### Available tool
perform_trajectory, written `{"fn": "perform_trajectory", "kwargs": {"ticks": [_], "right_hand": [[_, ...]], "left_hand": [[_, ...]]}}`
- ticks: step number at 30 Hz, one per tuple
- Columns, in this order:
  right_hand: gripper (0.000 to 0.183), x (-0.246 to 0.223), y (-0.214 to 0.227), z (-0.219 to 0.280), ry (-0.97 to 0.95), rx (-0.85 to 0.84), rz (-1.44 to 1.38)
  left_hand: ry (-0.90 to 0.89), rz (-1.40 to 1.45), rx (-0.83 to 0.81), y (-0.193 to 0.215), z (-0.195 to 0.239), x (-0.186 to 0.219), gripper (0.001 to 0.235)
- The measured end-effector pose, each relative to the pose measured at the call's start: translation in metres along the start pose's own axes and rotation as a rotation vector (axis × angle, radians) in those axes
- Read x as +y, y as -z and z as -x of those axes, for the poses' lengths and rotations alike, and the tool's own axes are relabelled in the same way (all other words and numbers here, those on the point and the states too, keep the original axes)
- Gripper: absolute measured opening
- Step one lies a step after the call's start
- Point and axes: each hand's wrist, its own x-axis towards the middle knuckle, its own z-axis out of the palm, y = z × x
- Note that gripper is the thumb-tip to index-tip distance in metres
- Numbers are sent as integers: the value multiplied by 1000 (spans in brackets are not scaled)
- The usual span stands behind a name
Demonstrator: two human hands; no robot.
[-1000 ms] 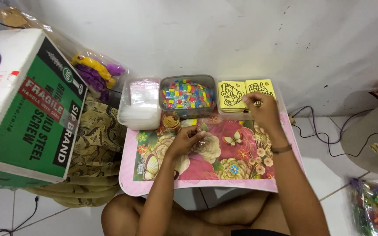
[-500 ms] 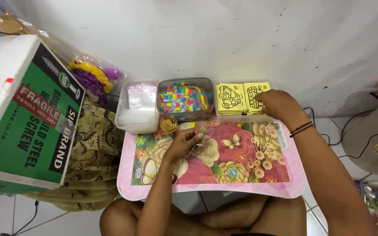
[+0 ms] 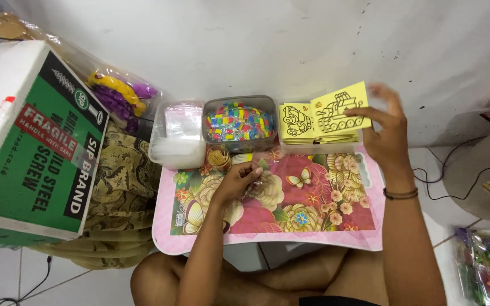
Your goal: The person sits on the floor and packs yellow puzzle cards into small plastic bags. They pick up a card, place it into a bag, and seal it before setting it aside. This process is repeated for multiple cards.
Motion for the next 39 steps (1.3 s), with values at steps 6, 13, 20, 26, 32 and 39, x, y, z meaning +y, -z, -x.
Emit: {"fn": "perform_trajectory", "kwargs": {"ticks": [6, 13, 20, 26, 32, 39], "right_hand": [[77, 35, -67, 51, -319, -130, -737], [37, 23, -93, 61, -469, 96, -711], [34, 12, -106, 58, -573, -40, -767], [45, 25, -113, 69, -489, -83, -772], [51, 20, -115, 70, -464, -165, -787], [49, 38, -132, 82, -576, -302, -922]], "left_hand": [[14, 37, -7, -6, 12, 22, 23], [32, 72, -10, 1, 11, 12, 25], [22, 29, -57, 11, 3, -4, 27], [-35, -48, -98, 0, 10, 27, 28], [-3, -52, -110, 5, 10, 14, 26], [9, -28, -162, 7, 16, 20, 15]]}}
